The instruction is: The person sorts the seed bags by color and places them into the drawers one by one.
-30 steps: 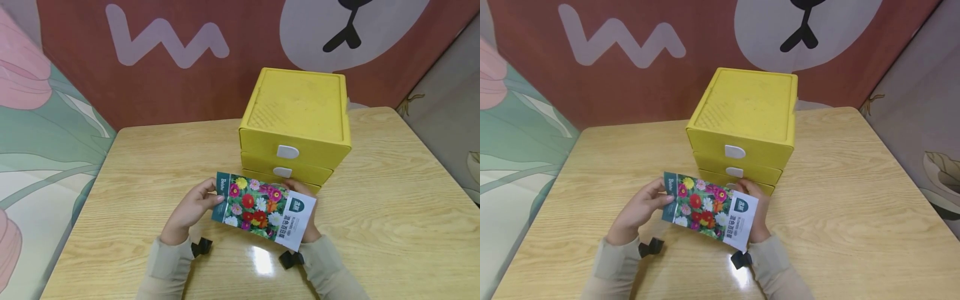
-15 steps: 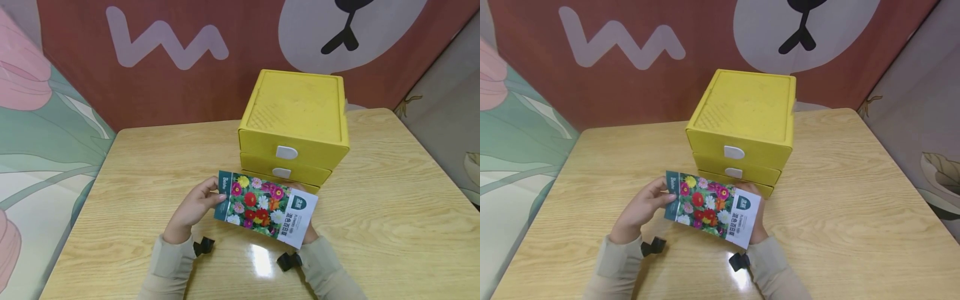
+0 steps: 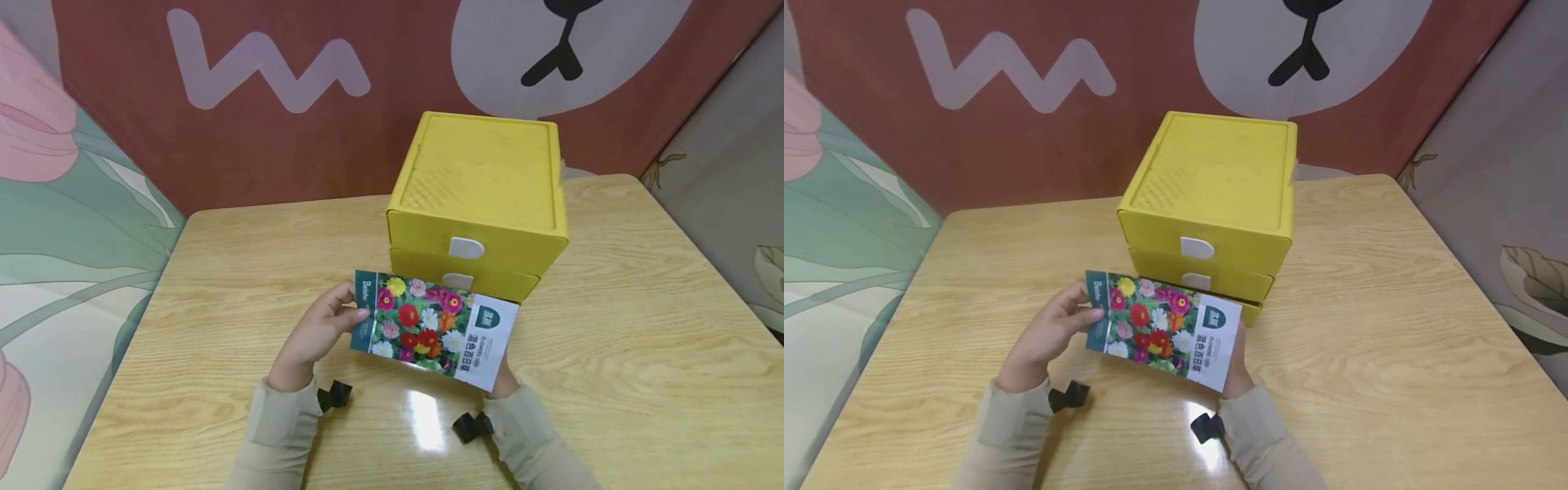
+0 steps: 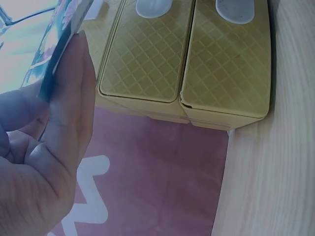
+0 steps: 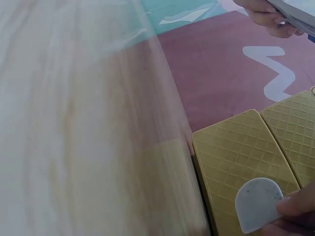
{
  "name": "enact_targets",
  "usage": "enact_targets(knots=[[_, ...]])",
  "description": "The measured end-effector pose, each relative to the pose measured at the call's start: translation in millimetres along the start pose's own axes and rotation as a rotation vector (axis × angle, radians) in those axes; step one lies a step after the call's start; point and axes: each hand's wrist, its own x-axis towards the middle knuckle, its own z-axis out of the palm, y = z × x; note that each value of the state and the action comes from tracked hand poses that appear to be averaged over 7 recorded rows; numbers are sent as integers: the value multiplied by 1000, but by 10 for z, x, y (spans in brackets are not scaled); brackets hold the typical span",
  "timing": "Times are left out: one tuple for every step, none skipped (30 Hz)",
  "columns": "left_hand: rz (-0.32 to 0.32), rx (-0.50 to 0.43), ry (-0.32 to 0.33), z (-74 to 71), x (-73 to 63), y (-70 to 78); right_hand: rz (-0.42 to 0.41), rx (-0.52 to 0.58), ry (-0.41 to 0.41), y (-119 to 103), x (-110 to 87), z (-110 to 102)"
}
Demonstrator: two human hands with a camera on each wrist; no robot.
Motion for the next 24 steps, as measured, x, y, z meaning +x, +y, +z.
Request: enact_targets(knots=[[1, 2, 4, 1, 5, 1, 21, -126, 22, -70, -19, 33], [0, 4, 8, 2, 9, 3, 15, -221, 26, -123, -34, 62], [1, 5, 11, 2, 14, 4, 12, -322, 31, -231, -39, 126], [1, 5, 13, 3, 18, 4, 50, -408, 45, -407, -27, 228], [1, 5, 15, 4, 22, 4, 106, -513, 62, -626, -16, 356], [2, 5, 15, 5, 26, 3, 183, -567, 70, -830, 4, 481], [4, 3, 14, 6, 30, 0, 243, -628, 68, -1006, 33, 591], [5, 2, 14, 8, 34, -2, 252, -675, 70, -1117, 55, 670], [7, 1, 14, 10, 38, -5, 243, -706, 78, -1208, 85, 735], [9, 0, 13, 12, 42, -9, 224, -692, 98, -1277, 119, 790], [12, 0, 13, 15, 45, -13, 197, -649, 121, -1317, 154, 833], [15, 1, 14, 17, 48, -16, 175, -478, 131, -1350, 201, 875], [17, 3, 15, 18, 52, -18, 132, -360, 148, -1364, 243, 906], [18, 6, 18, 19, 55, -20, 91, -139, 151, -1378, 285, 932], [20, 7, 19, 20, 57, -21, 78, 53, 157, -1383, 319, 950], [21, 8, 20, 19, 60, -21, 61, 104, 164, -1375, 338, 962], [23, 8, 22, 18, 63, -21, 64, 115, 168, -1362, 332, 963], [24, 9, 23, 18, 65, -21, 53, 78, 167, -1345, 314, 959], [25, 7, 24, 18, 67, -20, 53, -99, 190, -1322, 286, 951], [25, 6, 24, 18, 69, -19, 44, -215, 197, -1302, 254, 943], [26, 3, 23, 18, 71, -19, 31, -366, 223, -1278, 221, 940], [28, -1, 22, 18, 73, -18, 11, -466, 245, -1256, 186, 933], [30, -4, 21, 19, 76, -17, 22, -469, 256, -1254, 166, 937], [32, -6, 21, 20, 78, -16, 27, -454, 268, -1253, 160, 945]])
